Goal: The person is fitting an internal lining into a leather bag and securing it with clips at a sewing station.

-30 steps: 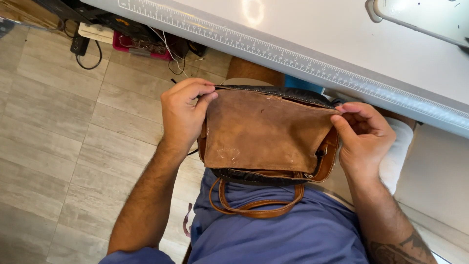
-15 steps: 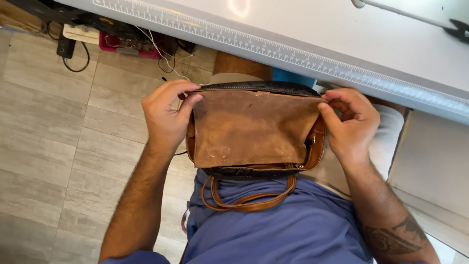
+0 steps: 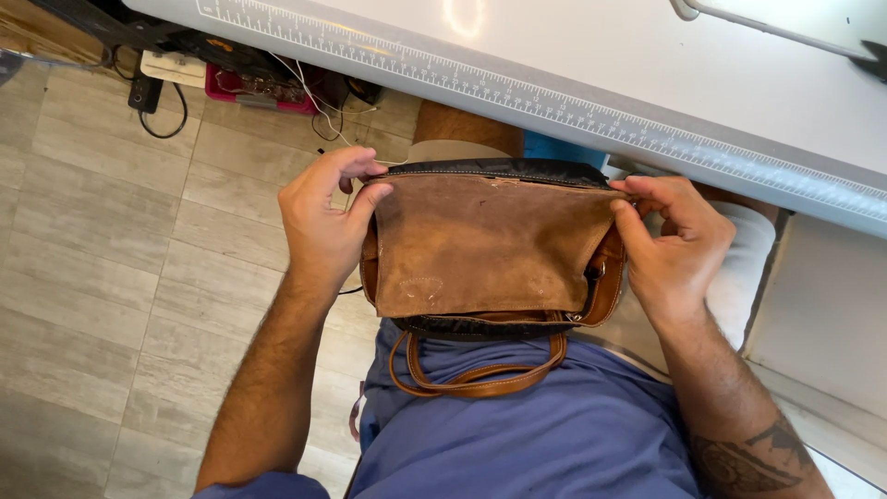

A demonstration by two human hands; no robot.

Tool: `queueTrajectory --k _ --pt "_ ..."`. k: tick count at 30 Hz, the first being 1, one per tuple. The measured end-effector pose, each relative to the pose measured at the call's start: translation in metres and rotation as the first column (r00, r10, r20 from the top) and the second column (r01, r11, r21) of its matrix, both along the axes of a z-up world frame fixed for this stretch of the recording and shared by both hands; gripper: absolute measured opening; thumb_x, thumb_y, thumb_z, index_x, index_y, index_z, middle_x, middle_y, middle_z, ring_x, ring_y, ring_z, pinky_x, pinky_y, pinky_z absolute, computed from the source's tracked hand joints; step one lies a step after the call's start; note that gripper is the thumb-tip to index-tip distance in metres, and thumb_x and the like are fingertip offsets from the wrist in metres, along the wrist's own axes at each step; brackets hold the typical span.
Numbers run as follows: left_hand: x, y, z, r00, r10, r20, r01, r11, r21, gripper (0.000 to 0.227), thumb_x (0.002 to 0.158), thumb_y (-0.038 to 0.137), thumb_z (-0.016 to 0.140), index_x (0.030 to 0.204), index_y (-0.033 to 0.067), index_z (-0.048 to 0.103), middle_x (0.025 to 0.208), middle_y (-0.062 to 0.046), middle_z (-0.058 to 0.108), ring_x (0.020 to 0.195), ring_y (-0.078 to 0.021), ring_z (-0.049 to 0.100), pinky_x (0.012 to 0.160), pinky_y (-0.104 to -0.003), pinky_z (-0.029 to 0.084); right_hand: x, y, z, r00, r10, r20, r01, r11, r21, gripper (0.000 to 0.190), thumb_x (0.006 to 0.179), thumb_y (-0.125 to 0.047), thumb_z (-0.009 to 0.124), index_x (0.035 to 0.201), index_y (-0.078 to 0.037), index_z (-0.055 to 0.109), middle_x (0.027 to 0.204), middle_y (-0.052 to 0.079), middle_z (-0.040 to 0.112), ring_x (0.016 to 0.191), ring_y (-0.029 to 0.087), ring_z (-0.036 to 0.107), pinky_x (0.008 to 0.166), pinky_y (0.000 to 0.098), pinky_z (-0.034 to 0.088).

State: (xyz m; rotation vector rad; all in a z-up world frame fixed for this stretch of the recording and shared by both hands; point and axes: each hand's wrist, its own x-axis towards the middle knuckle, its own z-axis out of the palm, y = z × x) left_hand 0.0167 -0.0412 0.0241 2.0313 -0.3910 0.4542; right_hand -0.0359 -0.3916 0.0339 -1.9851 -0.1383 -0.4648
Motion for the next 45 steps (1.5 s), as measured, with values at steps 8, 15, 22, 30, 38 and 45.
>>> queueTrajectory --k 8,15,22,30,38,45 --pt "0.010 0.003 0.024 0.994 -0.045 -0.101 0.054 0.995 0.087 0.033 0.081 0.000 0.092 0.108 0.0036 0.074 0.086 -0.009 0.075 0.080 -0.0277 0.075 0.073 -0.035 0.053 0.005 0.005 0.009 0.999 0.003 0.037 -0.003 1.000 0.007 0.021 0.091 0.023 0.079 0.109 0.016 0.072 0.096 0.026 0.071 0.086 0.034 0.073 0.072 0.0376 0.057" --pt "0.011 0.010 0.025 0.977 -0.108 -0.186 0.138 0.977 0.161 0.034 0.080 -0.002 0.093 0.110 0.0042 0.078 0.086 -0.009 0.074 0.080 -0.0288 0.074 0.075 -0.034 0.051 0.006 0.010 0.013 0.997 -0.014 0.071 0.013 1.000 0.025 0.019 0.090 0.022 0.079 0.106 0.015 0.072 0.093 0.025 0.072 0.083 0.034 0.074 0.072 0.0389 0.059" --pt "0.005 0.008 0.030 0.989 -0.067 -0.129 0.087 0.984 0.154 0.028 0.083 -0.005 0.092 0.105 0.0046 0.078 0.087 -0.009 0.074 0.081 -0.0268 0.073 0.078 -0.034 0.052 0.006 0.010 0.013 0.993 -0.045 0.110 0.048 0.999 -0.025 0.018 0.090 0.021 0.081 0.104 0.012 0.073 0.093 0.023 0.072 0.080 0.031 0.072 0.070 0.0370 0.059" --pt "0.007 0.008 0.025 0.995 -0.093 -0.032 0.096 0.990 0.105 0.024 0.083 -0.007 0.089 0.103 0.0016 0.077 0.087 -0.009 0.073 0.080 -0.0271 0.067 0.076 -0.036 0.054 0.008 0.006 0.011 0.998 -0.028 0.049 0.028 1.000 0.004 0.019 0.091 0.023 0.078 0.107 0.015 0.071 0.095 0.025 0.071 0.084 0.033 0.073 0.076 0.0385 0.058" --pt "0.010 0.002 0.025 0.990 -0.135 0.035 0.126 0.975 0.184 0.018 0.089 -0.006 0.081 0.105 -0.0012 0.076 0.091 -0.014 0.071 0.085 -0.0359 0.066 0.079 -0.044 0.053 0.007 0.009 0.010 0.996 -0.063 0.065 0.070 0.992 -0.103 0.019 0.090 0.020 0.080 0.106 0.011 0.074 0.093 0.022 0.073 0.082 0.033 0.073 0.074 0.0384 0.058" --pt "0.006 0.004 0.017 0.994 -0.104 0.018 0.102 0.988 0.115 0.027 0.089 -0.003 0.082 0.114 -0.0011 0.074 0.088 -0.011 0.073 0.082 -0.0320 0.066 0.076 -0.041 0.054 0.004 0.007 0.008 0.993 -0.081 0.080 0.091 0.988 -0.126 0.020 0.089 0.018 0.082 0.106 0.008 0.076 0.092 0.019 0.074 0.082 0.032 0.072 0.076 0.0374 0.057"
